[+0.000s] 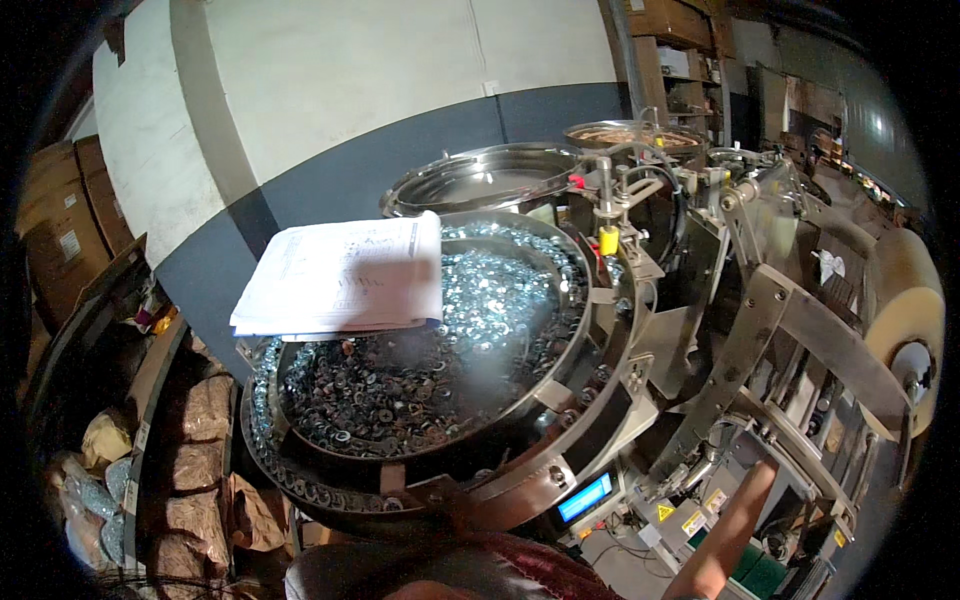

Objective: The person handles small metal parts and a white cloth on a workbench next to a rotating bowl of glass pieces. They wipe the metal parts with the cloth and place them on a document. The person also adjusts the head-mounted camera and headstrap during the task.

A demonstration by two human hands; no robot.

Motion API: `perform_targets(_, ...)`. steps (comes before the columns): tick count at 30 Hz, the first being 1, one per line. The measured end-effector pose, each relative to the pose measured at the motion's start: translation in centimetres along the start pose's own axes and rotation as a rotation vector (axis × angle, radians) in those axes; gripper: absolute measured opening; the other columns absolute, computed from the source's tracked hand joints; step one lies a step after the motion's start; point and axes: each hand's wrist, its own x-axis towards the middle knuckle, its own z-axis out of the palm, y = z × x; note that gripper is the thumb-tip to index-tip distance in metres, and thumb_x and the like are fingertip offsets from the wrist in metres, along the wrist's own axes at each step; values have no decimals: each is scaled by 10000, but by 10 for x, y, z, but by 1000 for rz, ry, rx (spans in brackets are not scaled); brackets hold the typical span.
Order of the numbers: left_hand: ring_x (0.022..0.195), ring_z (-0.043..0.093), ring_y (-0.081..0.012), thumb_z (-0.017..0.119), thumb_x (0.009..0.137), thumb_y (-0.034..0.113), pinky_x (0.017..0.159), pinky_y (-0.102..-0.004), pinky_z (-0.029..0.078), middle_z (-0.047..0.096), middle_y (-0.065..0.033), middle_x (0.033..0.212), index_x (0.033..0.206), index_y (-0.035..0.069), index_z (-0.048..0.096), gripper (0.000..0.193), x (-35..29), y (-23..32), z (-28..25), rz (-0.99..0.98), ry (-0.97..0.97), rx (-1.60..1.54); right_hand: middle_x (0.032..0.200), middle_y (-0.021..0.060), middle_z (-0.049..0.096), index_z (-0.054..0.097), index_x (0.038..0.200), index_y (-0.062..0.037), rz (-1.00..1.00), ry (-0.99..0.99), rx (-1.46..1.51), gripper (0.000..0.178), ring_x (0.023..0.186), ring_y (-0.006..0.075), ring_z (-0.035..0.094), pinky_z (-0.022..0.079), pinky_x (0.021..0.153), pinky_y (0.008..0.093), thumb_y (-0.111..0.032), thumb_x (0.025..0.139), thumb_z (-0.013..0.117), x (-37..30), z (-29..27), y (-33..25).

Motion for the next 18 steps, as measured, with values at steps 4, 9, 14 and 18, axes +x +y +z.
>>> perform_targets(4,1141,654,-365,652,996,247,995,-445,510,656,-210,1295,1344,-37,600,452,14,-28,12,-13,-41,-47,965,78,667,678,1105,-31,-15,27,-24,336,795,174,623,487,727,351,-344,987,702,1,-11,9)
perform_targets(9,1135,655,-365,645,999,243,988,-444,514,656,-209,1287,1342,-37,596,445,21,-40,30,0,-78,-102,909,72,666,693,1053,-35,-56,35,-45,303,745,168,614,477,682,348,-330,986,702,0,-13,2)
perform_targets(14,1130,655,-365,638,1002,239,980,-442,518,656,-207,1280,1339,-36,592,437,31,-48,39,26,-99,-133,853,65,664,707,1002,-39,-97,30,-48,277,696,162,604,466,636,345,-315,985,702,-8,-14,4)
perform_targets(18,1126,656,-364,632,1004,235,974,-441,521,656,-205,1274,1337,-36,589,431,36,-51,49,48,-121,-142,809,60,663,718,961,-42,-134,41,-53,263,657,157,596,458,600,343,-304,985,702,-19,-24,-1)
